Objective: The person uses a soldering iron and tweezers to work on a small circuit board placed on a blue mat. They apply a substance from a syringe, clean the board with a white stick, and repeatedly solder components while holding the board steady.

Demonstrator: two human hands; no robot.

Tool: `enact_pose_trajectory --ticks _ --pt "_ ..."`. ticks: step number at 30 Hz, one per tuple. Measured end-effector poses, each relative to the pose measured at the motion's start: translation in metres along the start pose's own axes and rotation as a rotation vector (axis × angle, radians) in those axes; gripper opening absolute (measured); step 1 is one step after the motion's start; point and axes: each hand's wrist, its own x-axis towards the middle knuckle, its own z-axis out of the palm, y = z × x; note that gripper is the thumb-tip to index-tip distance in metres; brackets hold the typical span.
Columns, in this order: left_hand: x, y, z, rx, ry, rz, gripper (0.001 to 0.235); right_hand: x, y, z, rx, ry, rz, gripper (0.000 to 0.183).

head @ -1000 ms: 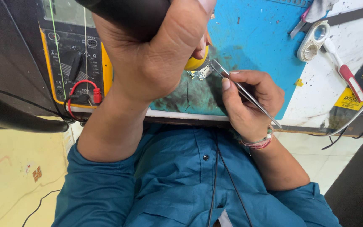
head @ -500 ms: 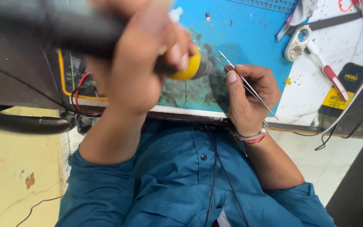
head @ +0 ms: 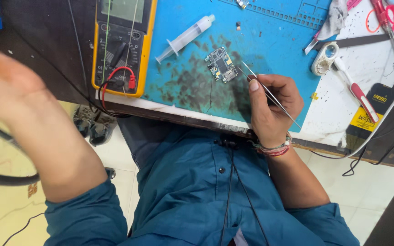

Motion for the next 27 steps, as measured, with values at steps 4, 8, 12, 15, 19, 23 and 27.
enact_pose_trajectory --ticks 4,8,12,15,19,23,27 --pt "0.001 -0.031 0.012 -0.178 -0.058 -0.043 0.021 0.002 -0.001 0.000 -0.010 0.002 -0.010 0.011" --pt "-0.022 -0.016 0.031 -0.336 -0.023 -0.148 0.029 0.002 -0.001 0.001 -0.002 -0.007 0.005 0.011" --pt "-0.029 0.004 0.035 -0.615 0.000 -0.324 0.037 0.001 -0.002 0.000 -0.008 -0.016 -0.011 0.011" --pt "-0.031 0.014 0.030 -0.803 -0.067 -0.519 0.046 0.001 -0.002 0.000 -0.010 -0.012 -0.018 0.011" --pt "-0.042 0.033 0.024 -0.931 -0.229 -0.744 0.055 0.000 -0.003 0.000 -0.011 -0.010 -0.028 0.011" --pt "-0.059 0.071 0.037 -0.860 -0.264 -0.877 0.054 0.001 -0.005 -0.001 -0.038 -0.031 -0.046 0.012" --pt "-0.091 0.095 0.062 0.125 -0.064 -0.177 0.040 0.002 -0.004 -0.001 -0.040 -0.034 -0.042 0.012"
